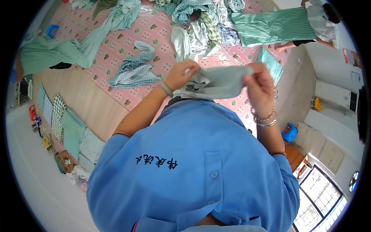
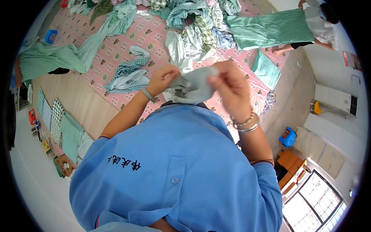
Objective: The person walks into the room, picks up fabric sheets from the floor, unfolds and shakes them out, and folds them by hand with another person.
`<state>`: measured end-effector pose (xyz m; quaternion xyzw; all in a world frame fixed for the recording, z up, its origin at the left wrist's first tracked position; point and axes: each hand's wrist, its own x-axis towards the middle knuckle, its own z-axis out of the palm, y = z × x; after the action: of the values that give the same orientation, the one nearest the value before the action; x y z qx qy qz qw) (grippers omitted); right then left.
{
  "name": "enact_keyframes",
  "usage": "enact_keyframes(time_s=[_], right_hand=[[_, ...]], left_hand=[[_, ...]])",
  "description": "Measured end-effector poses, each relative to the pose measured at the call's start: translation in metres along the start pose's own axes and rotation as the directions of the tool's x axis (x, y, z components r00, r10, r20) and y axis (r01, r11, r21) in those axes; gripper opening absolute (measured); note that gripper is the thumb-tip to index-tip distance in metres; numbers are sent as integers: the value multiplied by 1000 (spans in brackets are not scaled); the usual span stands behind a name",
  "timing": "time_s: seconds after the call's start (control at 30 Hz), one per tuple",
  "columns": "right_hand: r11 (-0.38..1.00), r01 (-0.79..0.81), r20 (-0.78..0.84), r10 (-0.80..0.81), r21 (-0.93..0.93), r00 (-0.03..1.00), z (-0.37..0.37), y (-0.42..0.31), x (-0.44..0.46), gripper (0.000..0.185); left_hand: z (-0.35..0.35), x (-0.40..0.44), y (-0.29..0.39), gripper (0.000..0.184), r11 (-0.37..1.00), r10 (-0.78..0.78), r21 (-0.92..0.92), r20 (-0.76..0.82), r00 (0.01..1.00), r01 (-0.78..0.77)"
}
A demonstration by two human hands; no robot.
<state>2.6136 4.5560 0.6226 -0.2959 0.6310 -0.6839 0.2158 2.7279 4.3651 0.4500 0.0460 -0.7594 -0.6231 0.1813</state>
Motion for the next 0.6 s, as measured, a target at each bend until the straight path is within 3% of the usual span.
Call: enact_keyframes(time_s=[0.03, 0.07, 0.1, 0.2, 0.27, 0.3, 0.37, 0.4, 0.47, 0.53, 0.57, 0.6], right_hand=[[999, 44, 20, -44, 5, 999, 0, -2, 1, 9], [996, 51, -36, -49, 67, 998, -8, -4, 3, 10], [994, 81, -143, -70, 76, 987, -17, -8, 5, 10], [991, 108, -207, -91, 73, 974, -15, -16, 5, 10], [991, 103, -146, -90, 83, 985, -16, -21, 0, 9], [991, 105, -149, -92, 81, 985, -15, -24, -5, 9], [980, 195, -137, -198, -35, 971, -13, -31, -18, 10], [978, 203, -138, -207, -41, 969, -15, -36, -26, 11], [899, 435, -148, -439, -56, 886, -13, -50, -31, 11], [853, 425, -152, -484, -303, 862, -56, -64, -55, 13], [825, 415, -152, -500, -384, 852, -72, -73, -63, 14], [923, 377, 10, -378, 72, 926, -71, -93, -58, 20]], left_hand=[[-8, 5, 8, 9, 988, -106, -122, -52, 993, 99], [-13, 9, 16, 8, 979, -140, -148, 6, 990, 140], [-13, 11, 24, 8, 978, -139, -153, 12, 990, 139], [-8, 12, 45, 11, 954, -69, -284, 117, 991, 99], [-2, 12, 51, 14, 987, 89, 110, 216, 972, -115], [-3, 13, 42, 14, 987, 92, 108, 218, 972, -117], [-11, 13, 1, 23, 875, 116, 466, 60, 991, -130], [-13, 11, -16, 24, 872, 21, 490, -26, 999, -6], [-17, 6, -53, 24, 861, -33, 504, -84, 996, 71], [-15, -2, -80, 18, 858, -190, 452, -165, 968, 246], [-11, -4, -85, 18, 860, -188, 450, -161, 969, 242], [-7, -6, -89, 15, 860, -75, 495, -113, 991, 121]])
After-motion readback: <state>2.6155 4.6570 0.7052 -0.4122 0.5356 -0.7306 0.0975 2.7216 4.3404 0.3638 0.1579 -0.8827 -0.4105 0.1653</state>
